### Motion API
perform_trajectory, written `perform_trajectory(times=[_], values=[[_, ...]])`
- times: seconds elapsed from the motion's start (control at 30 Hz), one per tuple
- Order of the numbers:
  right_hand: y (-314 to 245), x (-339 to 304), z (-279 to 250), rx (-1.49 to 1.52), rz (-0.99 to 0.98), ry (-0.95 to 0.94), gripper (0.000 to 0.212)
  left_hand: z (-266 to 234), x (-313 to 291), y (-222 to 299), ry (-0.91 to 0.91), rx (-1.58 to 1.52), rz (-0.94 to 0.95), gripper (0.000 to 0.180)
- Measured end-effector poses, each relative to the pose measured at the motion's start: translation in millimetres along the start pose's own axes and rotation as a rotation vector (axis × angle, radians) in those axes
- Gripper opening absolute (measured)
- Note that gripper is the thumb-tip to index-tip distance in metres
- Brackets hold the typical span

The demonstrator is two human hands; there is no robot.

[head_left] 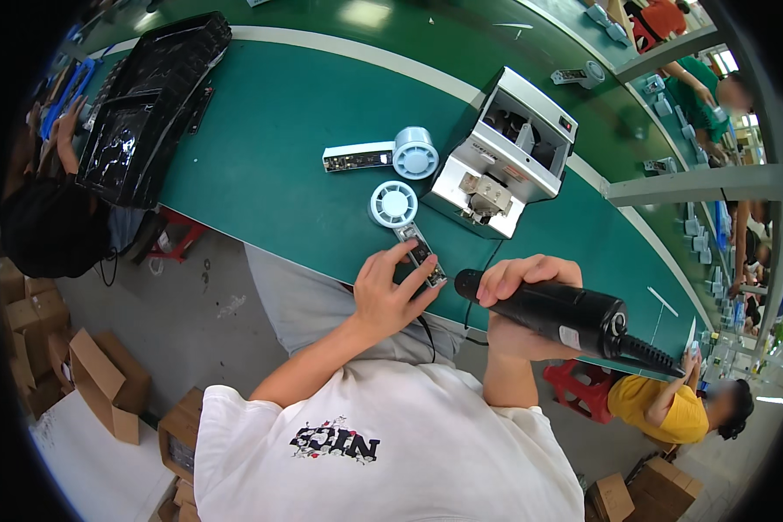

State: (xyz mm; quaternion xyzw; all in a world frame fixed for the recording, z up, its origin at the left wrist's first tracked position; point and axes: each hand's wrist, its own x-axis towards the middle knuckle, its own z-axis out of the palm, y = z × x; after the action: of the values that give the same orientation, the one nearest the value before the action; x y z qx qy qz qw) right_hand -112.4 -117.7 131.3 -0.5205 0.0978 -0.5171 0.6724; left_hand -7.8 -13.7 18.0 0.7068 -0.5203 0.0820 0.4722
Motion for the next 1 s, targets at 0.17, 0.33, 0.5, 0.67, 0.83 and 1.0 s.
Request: perform_trajectory(times=[0.17,0.33,0.5,0.67,0.83,1.0], values=[[-20,26,1,0.052,0.031,-0.031,0.095,-3,-1,2,0.007,0.027,-0.065,0.044],[-33,85,8,0.128,-0.198,-0.004,0.106,-4,2,2,-0.044,0.049,-0.006,0.038],[-10,113,12,-0.150,-0.032,0.181,0.101,-1,-3,-1,-0.024,0.042,0.005,0.039],[-6,101,17,-0.133,-0.045,0.184,0.100,-5,-3,-1,-0.032,0.022,-0.006,0.038],[-8,76,29,0.106,-0.005,0.046,0.104,-5,-3,-3,-0.046,0.001,-0.009,0.039],[9,68,64,0.172,0.036,0.042,0.108,-5,-3,-4,-0.052,0.002,-0.007,0.040]])
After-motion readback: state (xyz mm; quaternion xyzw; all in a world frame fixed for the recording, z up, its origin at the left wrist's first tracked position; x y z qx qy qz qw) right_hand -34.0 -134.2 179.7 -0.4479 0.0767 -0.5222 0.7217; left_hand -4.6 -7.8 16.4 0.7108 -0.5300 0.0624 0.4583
